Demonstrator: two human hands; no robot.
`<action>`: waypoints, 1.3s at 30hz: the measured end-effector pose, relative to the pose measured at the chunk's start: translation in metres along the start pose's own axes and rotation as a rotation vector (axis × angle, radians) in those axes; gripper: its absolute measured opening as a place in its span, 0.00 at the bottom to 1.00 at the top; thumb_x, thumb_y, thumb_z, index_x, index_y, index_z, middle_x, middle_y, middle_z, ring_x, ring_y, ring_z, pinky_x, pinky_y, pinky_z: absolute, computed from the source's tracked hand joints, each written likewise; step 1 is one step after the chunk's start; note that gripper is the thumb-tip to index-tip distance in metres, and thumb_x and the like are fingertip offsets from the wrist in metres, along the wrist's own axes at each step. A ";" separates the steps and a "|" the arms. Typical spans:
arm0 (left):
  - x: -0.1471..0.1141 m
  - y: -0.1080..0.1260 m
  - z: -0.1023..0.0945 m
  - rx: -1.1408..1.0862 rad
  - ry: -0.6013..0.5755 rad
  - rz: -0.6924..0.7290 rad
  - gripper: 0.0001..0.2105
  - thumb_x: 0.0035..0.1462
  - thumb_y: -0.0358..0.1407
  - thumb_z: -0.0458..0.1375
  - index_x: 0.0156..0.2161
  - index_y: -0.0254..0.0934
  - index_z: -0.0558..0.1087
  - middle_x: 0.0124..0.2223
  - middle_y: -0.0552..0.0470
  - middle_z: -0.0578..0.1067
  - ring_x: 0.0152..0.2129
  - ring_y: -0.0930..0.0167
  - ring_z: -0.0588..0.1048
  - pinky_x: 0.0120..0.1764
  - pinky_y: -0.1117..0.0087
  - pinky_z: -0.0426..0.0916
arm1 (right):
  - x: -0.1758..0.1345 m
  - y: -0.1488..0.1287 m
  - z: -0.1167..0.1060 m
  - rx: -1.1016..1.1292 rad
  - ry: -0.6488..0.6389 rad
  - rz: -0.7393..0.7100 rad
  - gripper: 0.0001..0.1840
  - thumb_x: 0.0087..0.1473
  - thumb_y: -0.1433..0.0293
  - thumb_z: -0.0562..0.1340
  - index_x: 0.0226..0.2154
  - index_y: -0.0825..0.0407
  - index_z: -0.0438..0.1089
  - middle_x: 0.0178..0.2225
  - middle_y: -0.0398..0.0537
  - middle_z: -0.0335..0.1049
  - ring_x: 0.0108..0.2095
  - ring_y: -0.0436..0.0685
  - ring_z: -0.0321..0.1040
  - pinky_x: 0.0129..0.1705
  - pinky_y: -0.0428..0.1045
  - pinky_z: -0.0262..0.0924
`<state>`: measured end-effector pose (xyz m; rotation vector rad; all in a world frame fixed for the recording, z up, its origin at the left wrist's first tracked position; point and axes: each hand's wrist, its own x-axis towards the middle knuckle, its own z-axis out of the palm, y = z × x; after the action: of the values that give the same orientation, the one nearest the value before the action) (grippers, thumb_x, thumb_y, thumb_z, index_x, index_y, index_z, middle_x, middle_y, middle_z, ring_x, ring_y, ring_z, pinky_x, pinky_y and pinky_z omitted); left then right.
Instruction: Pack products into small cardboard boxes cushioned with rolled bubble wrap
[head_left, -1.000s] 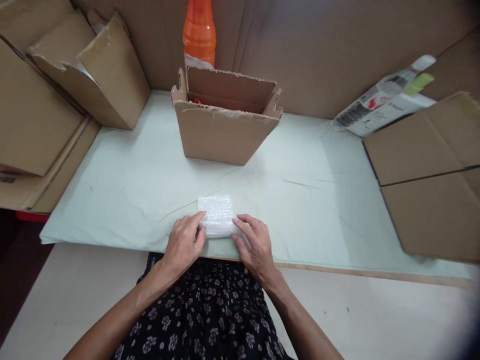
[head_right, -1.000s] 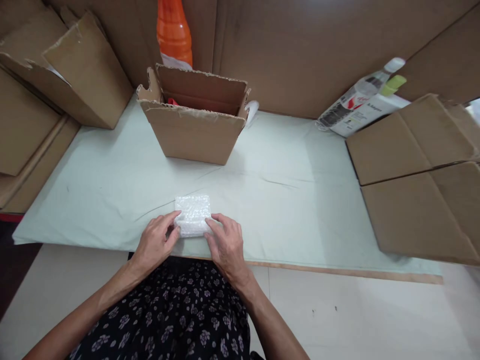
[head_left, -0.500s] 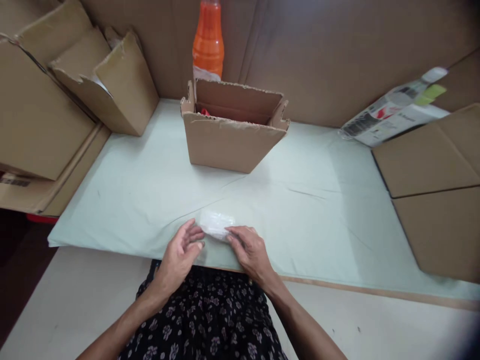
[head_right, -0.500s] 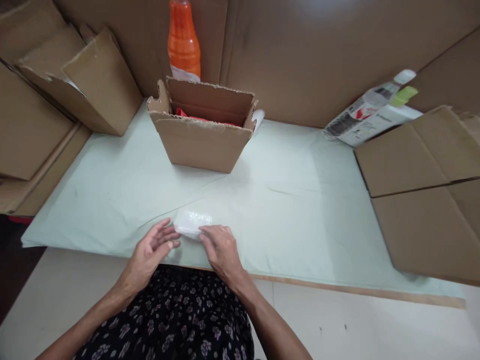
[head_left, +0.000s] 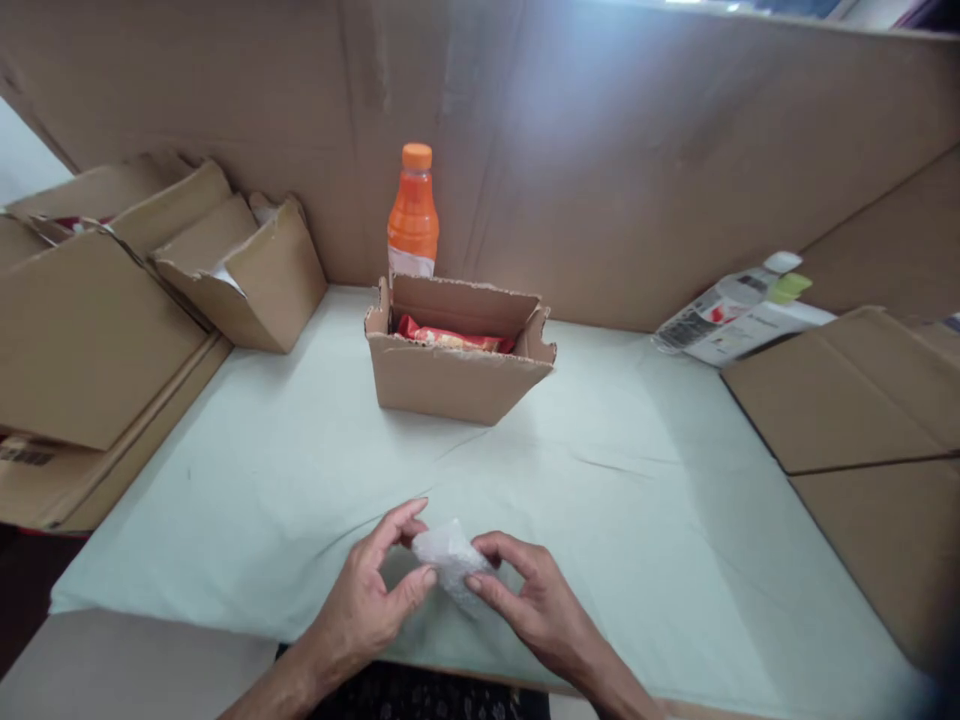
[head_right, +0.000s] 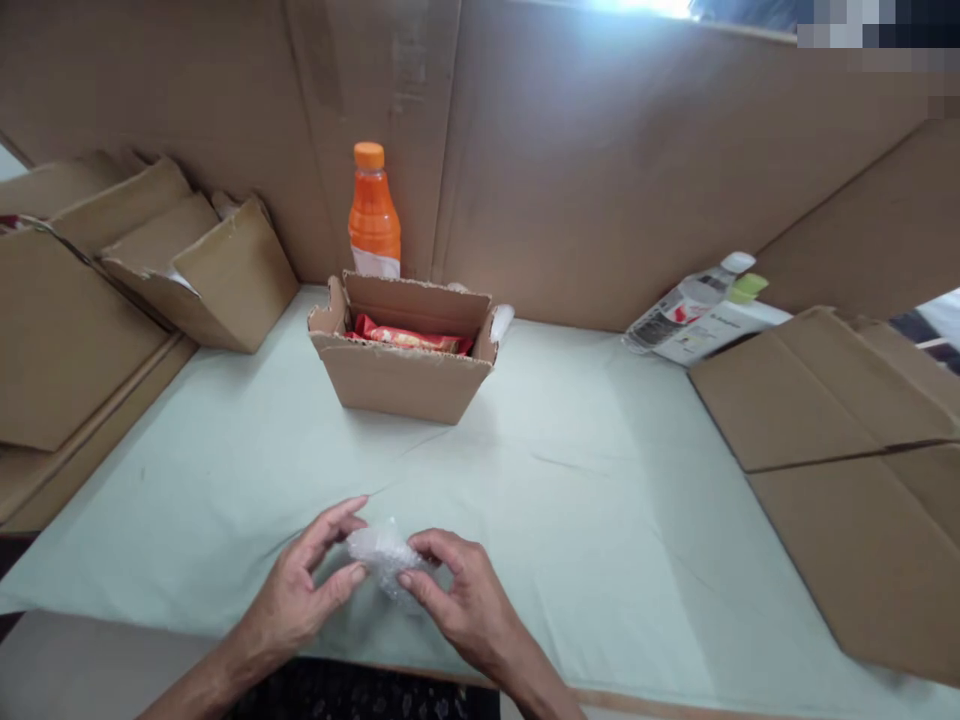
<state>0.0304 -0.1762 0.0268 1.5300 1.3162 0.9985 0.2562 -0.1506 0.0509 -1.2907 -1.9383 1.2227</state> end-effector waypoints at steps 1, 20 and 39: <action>0.015 0.008 -0.010 0.125 0.060 0.158 0.23 0.60 0.34 0.59 0.60 0.40 0.67 0.49 0.46 0.77 0.45 0.67 0.77 0.49 0.66 0.72 | 0.006 -0.006 -0.014 -0.036 0.027 -0.050 0.07 0.59 0.64 0.64 0.35 0.50 0.74 0.30 0.44 0.76 0.31 0.53 0.72 0.36 0.47 0.66; 0.141 0.039 -0.054 0.662 0.310 0.728 0.11 0.57 0.19 0.58 0.42 0.34 0.74 0.40 0.48 0.80 0.45 0.66 0.77 0.61 0.45 0.58 | 0.217 -0.095 -0.112 -0.913 -0.303 -0.277 0.08 0.57 0.70 0.64 0.28 0.52 0.76 0.27 0.44 0.75 0.28 0.52 0.67 0.28 0.47 0.49; 0.138 -0.041 -0.050 -0.055 0.412 0.028 0.30 0.62 0.40 0.59 0.67 0.46 0.57 0.68 0.44 0.62 0.63 0.62 0.64 0.62 0.56 0.63 | 0.116 0.029 -0.127 -0.357 0.422 -0.018 0.25 0.54 0.55 0.65 0.51 0.51 0.72 0.44 0.53 0.79 0.33 0.56 0.74 0.31 0.50 0.69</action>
<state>-0.0121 -0.0308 0.0088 1.3472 1.5336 1.4092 0.3204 0.0092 0.0773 -1.5536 -1.8902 0.5434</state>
